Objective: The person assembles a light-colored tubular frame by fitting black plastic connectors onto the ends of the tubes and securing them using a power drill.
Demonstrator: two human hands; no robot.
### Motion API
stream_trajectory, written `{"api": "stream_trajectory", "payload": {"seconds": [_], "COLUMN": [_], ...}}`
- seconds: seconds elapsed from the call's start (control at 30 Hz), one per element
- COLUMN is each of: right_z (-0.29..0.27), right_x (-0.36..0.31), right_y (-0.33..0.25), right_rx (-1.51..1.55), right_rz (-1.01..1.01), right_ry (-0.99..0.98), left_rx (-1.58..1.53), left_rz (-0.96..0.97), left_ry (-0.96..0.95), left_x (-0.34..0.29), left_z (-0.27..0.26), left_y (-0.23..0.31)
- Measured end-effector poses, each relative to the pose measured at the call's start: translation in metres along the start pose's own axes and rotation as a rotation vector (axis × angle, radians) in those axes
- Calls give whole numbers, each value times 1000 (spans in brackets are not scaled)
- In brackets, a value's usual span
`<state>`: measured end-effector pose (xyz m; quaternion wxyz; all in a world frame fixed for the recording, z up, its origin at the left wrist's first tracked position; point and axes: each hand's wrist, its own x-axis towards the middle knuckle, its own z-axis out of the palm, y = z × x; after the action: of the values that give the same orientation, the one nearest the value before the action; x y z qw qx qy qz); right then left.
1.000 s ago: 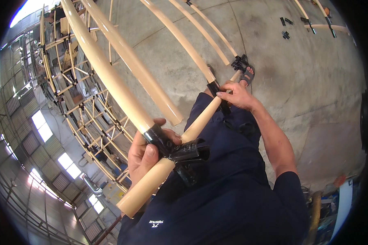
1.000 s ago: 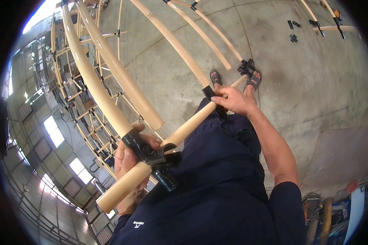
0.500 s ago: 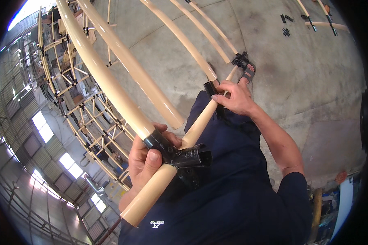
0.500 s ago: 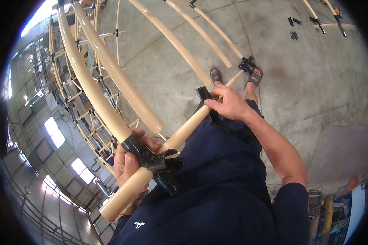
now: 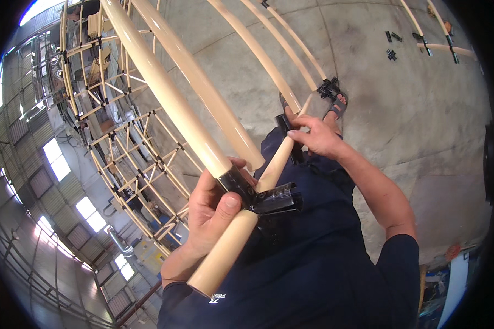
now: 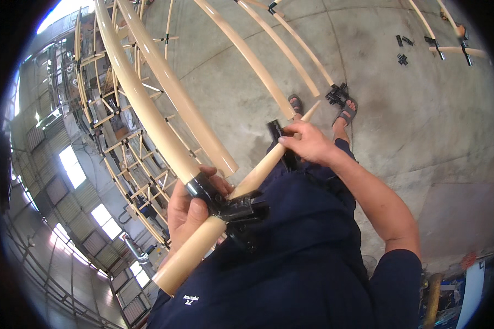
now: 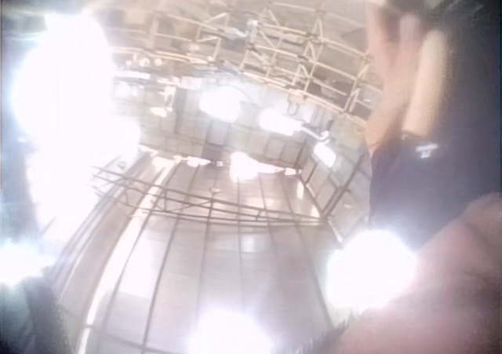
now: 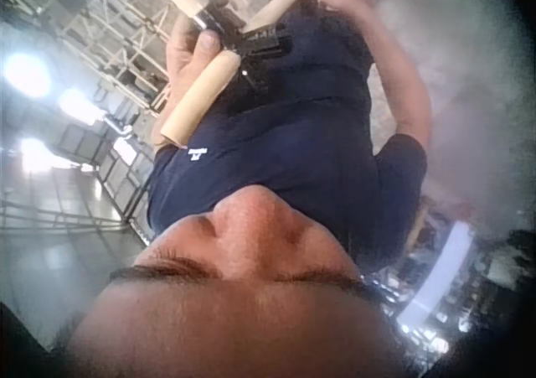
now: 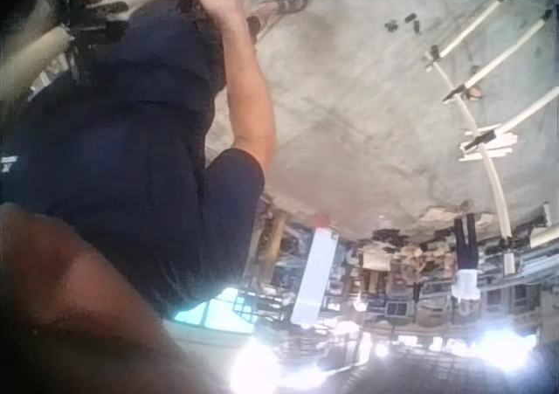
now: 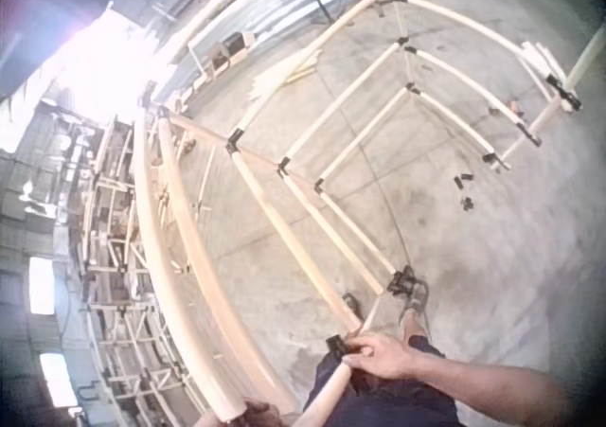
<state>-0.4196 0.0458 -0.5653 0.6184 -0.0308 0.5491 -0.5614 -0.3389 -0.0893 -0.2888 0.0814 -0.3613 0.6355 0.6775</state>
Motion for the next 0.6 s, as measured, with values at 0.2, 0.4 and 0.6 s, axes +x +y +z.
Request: {"api": "stream_trajectory", "payload": {"seconds": [0.2,0.4,0.6], "right_z": [10,10,24], "right_x": [4,-38,-76], "right_y": [5,-33,-54], "right_rx": [-209,-87,-56], "right_rz": [-329,-325,-272], "right_ry": [80,3,76], "left_rx": [94,-139,-185], "left_rz": [77,187,424], "left_ry": [78,118,-30], "left_x": [1,23,23], "left_z": [-3,-28,-38], "left_y": [-6,-56,-72]}}
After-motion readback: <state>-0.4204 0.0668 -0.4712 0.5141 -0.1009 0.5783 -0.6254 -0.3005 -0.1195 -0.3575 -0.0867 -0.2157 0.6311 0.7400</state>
